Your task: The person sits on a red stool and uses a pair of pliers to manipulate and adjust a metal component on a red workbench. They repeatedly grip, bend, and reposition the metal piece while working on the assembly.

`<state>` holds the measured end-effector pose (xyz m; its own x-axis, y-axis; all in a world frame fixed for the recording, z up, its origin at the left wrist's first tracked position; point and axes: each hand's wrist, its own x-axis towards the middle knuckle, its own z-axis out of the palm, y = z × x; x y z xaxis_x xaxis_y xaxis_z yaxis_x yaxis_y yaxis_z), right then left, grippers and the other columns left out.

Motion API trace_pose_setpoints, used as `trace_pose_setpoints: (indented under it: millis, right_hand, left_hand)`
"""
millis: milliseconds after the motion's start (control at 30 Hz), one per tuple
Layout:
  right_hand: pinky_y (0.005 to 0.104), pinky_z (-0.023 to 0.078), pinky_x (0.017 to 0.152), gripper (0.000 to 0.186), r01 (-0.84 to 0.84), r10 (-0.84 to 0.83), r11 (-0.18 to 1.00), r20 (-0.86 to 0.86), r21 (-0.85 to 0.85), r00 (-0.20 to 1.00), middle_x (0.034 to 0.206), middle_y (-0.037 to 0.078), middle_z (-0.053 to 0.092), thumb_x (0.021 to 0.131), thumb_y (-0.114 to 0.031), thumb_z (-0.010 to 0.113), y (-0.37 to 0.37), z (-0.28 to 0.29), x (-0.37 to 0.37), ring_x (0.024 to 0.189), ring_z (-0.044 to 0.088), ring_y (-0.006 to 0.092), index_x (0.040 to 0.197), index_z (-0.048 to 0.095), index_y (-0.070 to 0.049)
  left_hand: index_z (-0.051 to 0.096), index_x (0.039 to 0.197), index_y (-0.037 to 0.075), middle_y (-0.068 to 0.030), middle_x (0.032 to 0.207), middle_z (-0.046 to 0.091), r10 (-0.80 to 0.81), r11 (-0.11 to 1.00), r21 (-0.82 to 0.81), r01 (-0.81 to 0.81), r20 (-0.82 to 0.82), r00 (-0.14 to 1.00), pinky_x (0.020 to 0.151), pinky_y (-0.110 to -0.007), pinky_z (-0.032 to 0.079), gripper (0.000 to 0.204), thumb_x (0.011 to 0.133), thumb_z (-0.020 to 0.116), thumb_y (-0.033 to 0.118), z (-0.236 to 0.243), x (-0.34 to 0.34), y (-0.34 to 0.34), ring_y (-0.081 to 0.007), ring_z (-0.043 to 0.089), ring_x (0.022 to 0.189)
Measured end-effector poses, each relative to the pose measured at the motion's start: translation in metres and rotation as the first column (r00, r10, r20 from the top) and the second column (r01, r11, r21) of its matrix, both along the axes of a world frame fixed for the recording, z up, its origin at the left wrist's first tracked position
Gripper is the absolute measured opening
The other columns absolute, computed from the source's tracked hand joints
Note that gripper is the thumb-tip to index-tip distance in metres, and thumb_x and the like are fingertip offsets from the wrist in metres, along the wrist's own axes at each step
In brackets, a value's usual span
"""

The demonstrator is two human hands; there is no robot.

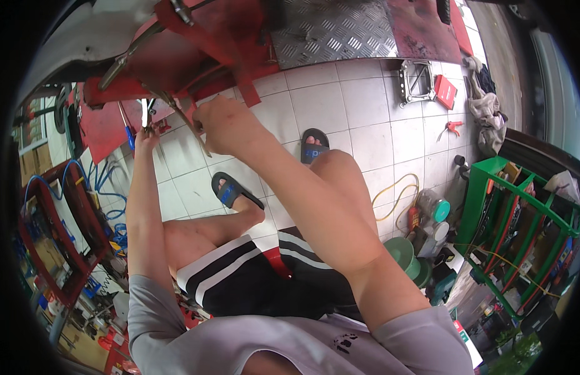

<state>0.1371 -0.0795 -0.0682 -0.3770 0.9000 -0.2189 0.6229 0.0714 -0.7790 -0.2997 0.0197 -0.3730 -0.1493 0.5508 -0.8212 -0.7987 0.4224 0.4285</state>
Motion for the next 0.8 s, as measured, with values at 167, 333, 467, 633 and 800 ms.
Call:
trace_pose_setpoints:
  millis: [167, 333, 467, 633, 800]
  right_hand:
    - [0.0396, 0.052, 0.075, 0.025, 0.039, -0.039, 0.996, -0.009, 0.076, 0.999, 0.083, 0.017, 0.067, 0.071, 0.004, 0.057, 0.001, -0.008, 0.0, 0.083, 0.065, 0.0335, 0.09, 0.07, -0.005]
    - [0.0397, 0.052, 0.078, 0.027, 0.012, 0.0, 0.983, -0.066, 0.181, 0.998, 0.084, 0.017, 0.068, 0.071, 0.005, 0.055, 0.004, 0.009, -0.007, 0.083, 0.066, 0.0323, 0.091, 0.07, -0.005]
    - [0.0388, 0.052, 0.078, 0.025, 0.067, -0.065, 0.99, -0.022, 0.12, 0.998, 0.088, 0.017, 0.068, 0.072, 0.004, 0.057, 0.002, 0.017, 0.014, 0.084, 0.066, 0.0317, 0.093, 0.069, -0.004]
    - [0.0373, 0.051, 0.079, 0.026, 0.056, -0.035, 0.99, -0.155, 0.13, 0.987, 0.093, 0.018, 0.069, 0.074, 0.001, 0.059, -0.001, 0.047, 0.005, 0.088, 0.066, 0.0306, 0.097, 0.069, -0.005]
    - [0.0359, 0.052, 0.082, 0.031, 0.163, -0.124, 0.982, -0.337, 0.09, 0.933, 0.089, 0.019, 0.069, 0.068, -0.014, 0.072, -0.01, 0.073, -0.011, 0.087, 0.067, 0.0321, 0.096, 0.071, -0.002]
  left_hand:
    - [0.054, 0.1, 0.003, -0.0085, 0.086, 0.059, 0.082, 0.997, 0.031, -0.077, -0.236, 0.968, 0.067, -0.031, 0.053, 0.027, 0.101, 0.038, 0.025, -0.01, -0.019, 0.002, -0.0212, 0.058, 0.073]
    - [0.049, 0.098, -0.002, -0.0114, 0.085, 0.058, 0.409, 0.905, 0.322, -0.278, -0.482, 0.775, 0.061, -0.036, 0.056, 0.014, 0.088, 0.056, 0.005, 0.074, -0.059, 0.015, -0.0221, 0.06, 0.066]
    - [0.051, 0.096, -0.003, -0.0155, 0.087, 0.061, 0.421, 0.894, 0.268, -0.36, -0.78, 0.463, 0.055, -0.031, 0.055, 0.016, 0.083, 0.06, -0.001, 0.15, 0.05, 0.011, -0.022, 0.063, 0.066]
    - [0.056, 0.093, -0.005, -0.0181, 0.088, 0.064, 0.415, 0.892, 0.359, -0.276, -0.891, 0.184, 0.055, -0.03, 0.054, 0.014, 0.085, 0.061, 0.004, 0.306, 0.025, -0.045, -0.0229, 0.065, 0.067]
    - [0.06, 0.105, -0.006, -0.0134, 0.091, 0.064, 0.545, 0.816, 0.575, -0.062, -0.728, 0.416, 0.06, -0.029, 0.052, 0.022, 0.093, 0.058, 0.012, 0.398, 0.04, -0.149, -0.0194, 0.063, 0.075]
